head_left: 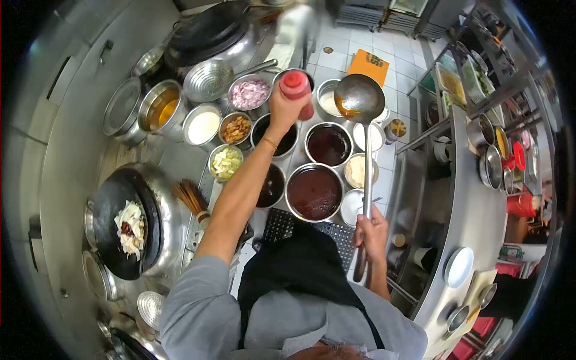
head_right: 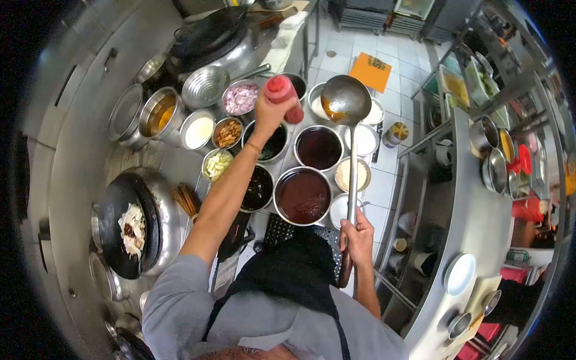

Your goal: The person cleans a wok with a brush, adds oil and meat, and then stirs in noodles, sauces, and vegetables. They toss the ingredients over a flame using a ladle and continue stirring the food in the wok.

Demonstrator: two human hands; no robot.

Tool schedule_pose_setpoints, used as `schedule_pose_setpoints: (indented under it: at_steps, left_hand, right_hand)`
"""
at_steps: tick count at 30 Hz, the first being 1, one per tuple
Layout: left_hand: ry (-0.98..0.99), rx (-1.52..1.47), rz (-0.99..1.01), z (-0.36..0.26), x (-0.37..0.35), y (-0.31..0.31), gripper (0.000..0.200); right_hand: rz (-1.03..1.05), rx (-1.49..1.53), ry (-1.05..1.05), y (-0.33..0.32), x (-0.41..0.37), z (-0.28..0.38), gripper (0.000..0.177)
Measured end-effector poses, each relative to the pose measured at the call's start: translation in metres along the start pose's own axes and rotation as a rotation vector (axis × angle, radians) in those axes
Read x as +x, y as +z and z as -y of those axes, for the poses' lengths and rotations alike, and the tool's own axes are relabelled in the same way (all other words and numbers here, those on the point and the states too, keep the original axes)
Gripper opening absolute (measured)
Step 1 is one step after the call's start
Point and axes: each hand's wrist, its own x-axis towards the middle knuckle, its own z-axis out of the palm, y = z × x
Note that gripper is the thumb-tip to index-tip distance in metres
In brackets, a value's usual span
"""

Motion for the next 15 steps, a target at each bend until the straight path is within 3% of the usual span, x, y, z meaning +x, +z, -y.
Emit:
schedule_pose_setpoints:
  at_steps: [4, 5, 8, 10, 15]
  left_hand:
    - [0.09, -0.186, -0.006, -0.083, 0.017, -0.067, 0.055]
    - [0.084, -0.355, 0.049, -0.11, 0.014, -0.106, 0.055]
    - [0.173, -0.342, -0.062, -0.15, -0.01, -0.166, 0.054]
    - [0.153, -0.214, -0.055, -0.149, -0.039, -0.215, 0.061]
    - [-0.038, -0.157, -0.295, -0.146, -0.128, -0.307, 0.063]
  right_hand:
    - [0.09, -0.079, 0.032, 0.023, 0.011, 0.0, 0.049]
    - [0.129, -0.127, 0.043, 0.034, 0.009, -0.005, 0.049]
    - [0.188, -0.242, 0.043, 0.061, 0.016, -0.006, 0.048]
    - [0.18, -0.365, 0.032, 0.077, 0.015, -0.016, 0.048]
    - [0.177, -0.474, -0.03, 0.095, 0.014, -0.04, 0.042]
